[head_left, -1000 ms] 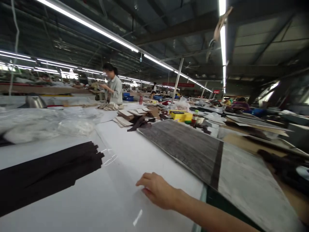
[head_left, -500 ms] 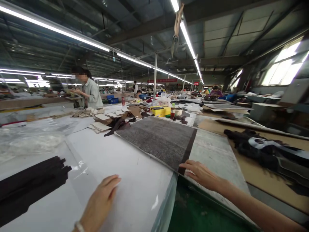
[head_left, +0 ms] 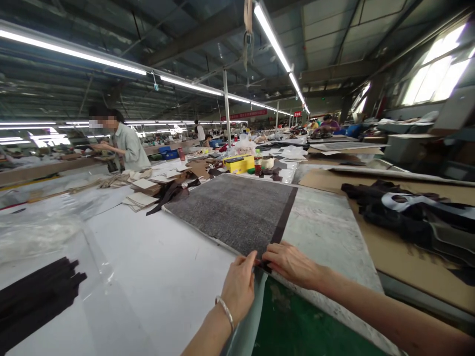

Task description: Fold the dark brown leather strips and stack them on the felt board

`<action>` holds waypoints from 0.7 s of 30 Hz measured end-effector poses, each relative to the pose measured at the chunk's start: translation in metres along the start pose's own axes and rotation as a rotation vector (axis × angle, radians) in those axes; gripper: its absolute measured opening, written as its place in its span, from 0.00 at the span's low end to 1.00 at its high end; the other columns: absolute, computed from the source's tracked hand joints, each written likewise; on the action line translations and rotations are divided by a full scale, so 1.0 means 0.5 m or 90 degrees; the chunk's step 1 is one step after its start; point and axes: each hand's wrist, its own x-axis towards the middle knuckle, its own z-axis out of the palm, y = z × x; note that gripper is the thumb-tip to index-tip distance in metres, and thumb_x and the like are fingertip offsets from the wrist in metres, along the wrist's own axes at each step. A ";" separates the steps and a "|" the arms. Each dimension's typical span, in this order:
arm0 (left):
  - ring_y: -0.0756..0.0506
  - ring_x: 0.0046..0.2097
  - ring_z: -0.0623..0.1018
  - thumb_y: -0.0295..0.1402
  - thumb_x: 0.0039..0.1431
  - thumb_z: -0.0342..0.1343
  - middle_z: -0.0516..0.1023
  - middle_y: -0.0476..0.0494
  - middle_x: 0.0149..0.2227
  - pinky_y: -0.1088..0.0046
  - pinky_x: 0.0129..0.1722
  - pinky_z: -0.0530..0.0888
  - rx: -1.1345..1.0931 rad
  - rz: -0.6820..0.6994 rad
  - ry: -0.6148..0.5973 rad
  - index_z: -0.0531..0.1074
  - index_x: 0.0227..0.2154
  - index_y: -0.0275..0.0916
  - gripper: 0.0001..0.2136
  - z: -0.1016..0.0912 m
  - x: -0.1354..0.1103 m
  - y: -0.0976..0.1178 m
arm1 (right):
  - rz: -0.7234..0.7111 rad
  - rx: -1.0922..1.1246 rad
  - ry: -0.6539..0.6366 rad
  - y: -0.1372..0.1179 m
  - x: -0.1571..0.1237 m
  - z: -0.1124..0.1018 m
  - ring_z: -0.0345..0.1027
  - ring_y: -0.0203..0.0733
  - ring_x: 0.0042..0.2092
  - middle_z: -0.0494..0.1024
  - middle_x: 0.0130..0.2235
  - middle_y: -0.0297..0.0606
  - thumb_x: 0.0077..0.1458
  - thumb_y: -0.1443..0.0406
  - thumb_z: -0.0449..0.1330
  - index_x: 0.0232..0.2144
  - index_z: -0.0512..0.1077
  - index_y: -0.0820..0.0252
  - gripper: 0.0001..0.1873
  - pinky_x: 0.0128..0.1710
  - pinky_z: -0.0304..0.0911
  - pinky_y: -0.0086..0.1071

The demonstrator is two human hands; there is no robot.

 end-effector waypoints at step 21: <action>0.40 0.50 0.66 0.29 0.65 0.43 0.67 0.48 0.56 0.60 0.49 0.65 0.155 0.009 -0.043 0.63 0.56 0.52 0.19 0.009 -0.032 0.046 | 0.372 0.286 0.527 0.173 -0.055 -0.051 0.68 0.39 0.28 0.71 0.26 0.37 0.61 0.55 0.46 0.33 0.65 0.61 0.16 0.31 0.65 0.32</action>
